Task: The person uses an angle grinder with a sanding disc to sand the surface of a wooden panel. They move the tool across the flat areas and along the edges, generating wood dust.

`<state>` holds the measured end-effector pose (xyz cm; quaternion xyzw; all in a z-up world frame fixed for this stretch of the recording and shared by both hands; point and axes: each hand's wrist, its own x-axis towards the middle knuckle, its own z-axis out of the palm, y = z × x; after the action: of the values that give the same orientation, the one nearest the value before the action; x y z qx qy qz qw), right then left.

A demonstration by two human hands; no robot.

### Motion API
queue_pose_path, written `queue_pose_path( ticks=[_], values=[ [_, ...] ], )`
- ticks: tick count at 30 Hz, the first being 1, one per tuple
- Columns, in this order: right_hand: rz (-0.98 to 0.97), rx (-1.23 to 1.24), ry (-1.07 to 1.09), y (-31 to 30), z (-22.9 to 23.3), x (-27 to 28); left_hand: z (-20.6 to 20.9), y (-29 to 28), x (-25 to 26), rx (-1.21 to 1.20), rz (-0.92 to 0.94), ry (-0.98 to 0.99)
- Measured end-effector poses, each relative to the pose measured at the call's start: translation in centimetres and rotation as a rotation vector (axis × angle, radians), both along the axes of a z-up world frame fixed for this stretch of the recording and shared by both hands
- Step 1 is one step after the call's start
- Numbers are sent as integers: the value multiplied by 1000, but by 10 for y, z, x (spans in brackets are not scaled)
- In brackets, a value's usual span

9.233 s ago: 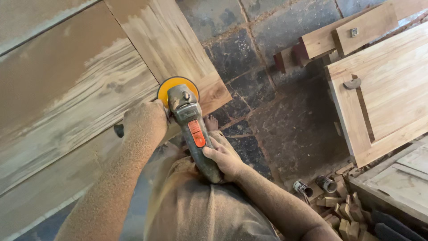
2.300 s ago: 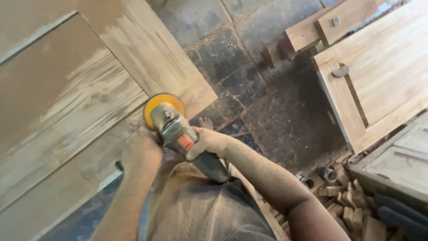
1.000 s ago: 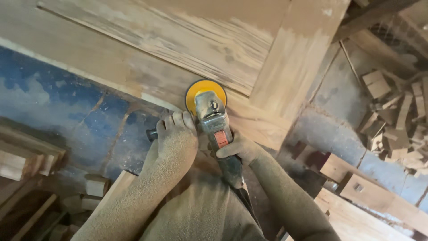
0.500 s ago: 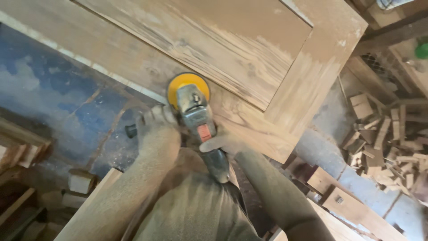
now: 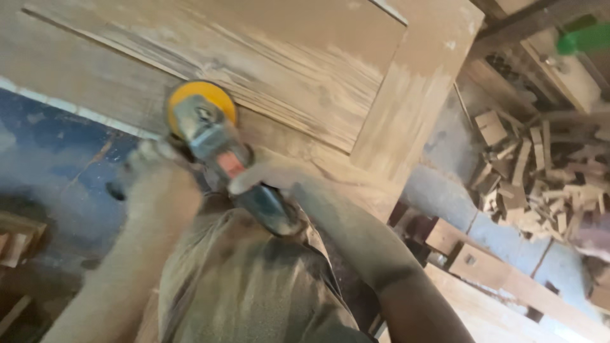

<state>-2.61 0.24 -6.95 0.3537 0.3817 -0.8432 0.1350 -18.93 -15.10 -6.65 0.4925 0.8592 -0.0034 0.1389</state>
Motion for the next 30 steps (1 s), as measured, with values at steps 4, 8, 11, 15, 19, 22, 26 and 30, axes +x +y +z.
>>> queue_pose_path(
  ticks=[4, 8, 11, 15, 19, 22, 26, 30],
  values=[
    [-45, -4, -92, 10, 11, 36, 11, 12, 42, 0, 7, 52],
    [-99, -102, -323, 14, 21, 64, 22, 22, 63, 15, -19, 35],
    [-127, -16, -246, 15, 27, 79, 29, 26, 73, 62, -45, 94],
    [-89, 67, -260, 22, 30, 95, 30, 37, 93, 75, -21, 22],
    [-86, 64, -257, 30, 34, 110, 32, 44, 111, 131, -12, 95],
    [-119, 66, -280, 28, 35, 128, 34, 45, 125, 93, -23, 70],
    [-99, 29, -235, 29, 32, 150, 38, 47, 139, 49, -30, 37],
    [-103, -25, -194, 29, 29, 171, 43, 46, 155, 64, -64, 62]
  ],
)
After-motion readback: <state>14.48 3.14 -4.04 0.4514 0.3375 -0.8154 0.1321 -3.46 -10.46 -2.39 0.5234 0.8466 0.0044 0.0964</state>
